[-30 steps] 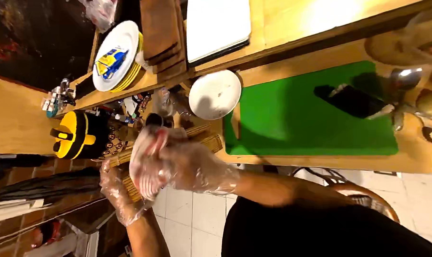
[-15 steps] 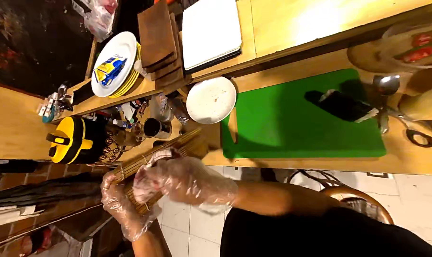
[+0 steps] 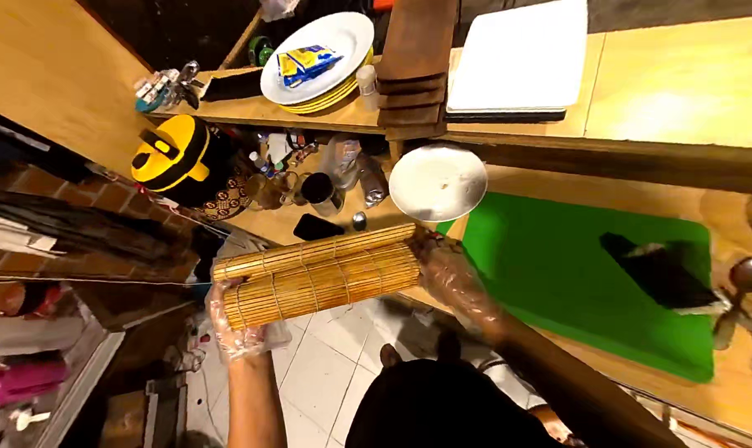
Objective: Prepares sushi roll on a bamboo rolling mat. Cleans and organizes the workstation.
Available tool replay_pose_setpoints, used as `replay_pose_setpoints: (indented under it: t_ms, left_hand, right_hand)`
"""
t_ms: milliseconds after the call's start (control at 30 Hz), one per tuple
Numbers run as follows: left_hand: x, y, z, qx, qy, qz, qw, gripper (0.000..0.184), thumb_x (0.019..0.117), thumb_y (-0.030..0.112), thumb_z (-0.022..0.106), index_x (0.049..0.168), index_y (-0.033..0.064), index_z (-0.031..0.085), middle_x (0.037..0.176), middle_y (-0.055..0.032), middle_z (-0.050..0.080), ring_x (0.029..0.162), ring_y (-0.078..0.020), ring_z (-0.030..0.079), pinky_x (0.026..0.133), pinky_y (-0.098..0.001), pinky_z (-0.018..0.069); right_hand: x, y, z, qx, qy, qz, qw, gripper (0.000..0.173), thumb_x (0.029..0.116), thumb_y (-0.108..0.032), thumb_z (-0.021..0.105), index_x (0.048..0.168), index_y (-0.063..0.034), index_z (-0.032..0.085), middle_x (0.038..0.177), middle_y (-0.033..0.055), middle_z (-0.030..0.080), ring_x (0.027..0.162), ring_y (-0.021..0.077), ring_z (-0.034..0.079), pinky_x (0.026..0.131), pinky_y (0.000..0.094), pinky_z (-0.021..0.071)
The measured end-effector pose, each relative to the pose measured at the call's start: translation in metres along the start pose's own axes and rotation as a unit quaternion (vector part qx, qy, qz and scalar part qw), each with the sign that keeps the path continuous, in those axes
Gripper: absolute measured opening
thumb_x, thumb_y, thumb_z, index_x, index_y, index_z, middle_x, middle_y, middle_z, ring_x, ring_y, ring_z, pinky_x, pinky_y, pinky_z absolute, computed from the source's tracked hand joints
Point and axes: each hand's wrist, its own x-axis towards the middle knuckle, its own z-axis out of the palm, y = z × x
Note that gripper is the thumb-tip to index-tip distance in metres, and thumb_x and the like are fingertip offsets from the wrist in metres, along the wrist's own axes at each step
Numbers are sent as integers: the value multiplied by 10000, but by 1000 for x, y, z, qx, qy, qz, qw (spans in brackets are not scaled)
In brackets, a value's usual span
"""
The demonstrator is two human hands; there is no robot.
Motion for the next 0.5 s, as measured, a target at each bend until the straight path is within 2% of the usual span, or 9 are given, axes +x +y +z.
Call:
replay_pose_setpoints:
  t_ms: [67,167,233,367,433,500]
  left_hand:
    - [1,-7,-1,-38,-8,-24,999,395,1037,103,243,907,112,615,784,-14,723,754,-82,726,668,-263,627]
    - [2,-18,1,-81,-24,-57,995,420,1054,136,236,904,127,628,804,-18,730,782,-88,730,698,-276,631]
    - [7,-27,0,-95,-33,-68,993,433,1056,150,235,899,132,638,807,-18,736,785,-90,733,706,-281,631]
    - [16,-39,7,-86,-26,-85,992,349,1034,125,278,920,117,608,794,-22,714,772,-103,724,697,-292,626]
    - [13,-41,10,-106,-43,-93,989,384,1043,112,254,883,112,604,772,-17,705,754,-102,717,695,-288,626]
    - [5,-40,21,-141,-76,-107,981,436,1056,120,225,861,116,615,773,-6,712,755,-94,720,698,-277,631]
  right_hand:
    - [-11,0,-5,1,13,-24,1000,751,861,-389,785,1490,-75,520,1509,258,488,1441,448,401,1209,649,221]
    - [-22,2,-2,10,100,-47,994,742,827,-340,819,1485,-136,543,1494,218,521,1417,424,445,1188,639,280]
    - [-28,-1,1,21,128,-51,990,768,812,-316,833,1497,-144,531,1516,207,504,1438,419,423,1189,643,281]
    - [-45,-4,0,29,121,-22,992,705,879,-426,736,1485,-118,549,1541,194,486,1468,404,387,1215,625,242]
    - [-59,-8,-5,76,164,-9,983,732,859,-416,765,1484,-105,547,1502,199,528,1408,409,464,1169,625,323]
    - [-80,-4,-13,132,230,-10,964,713,847,-441,780,1425,-69,591,1397,200,613,1287,385,582,1077,586,455]
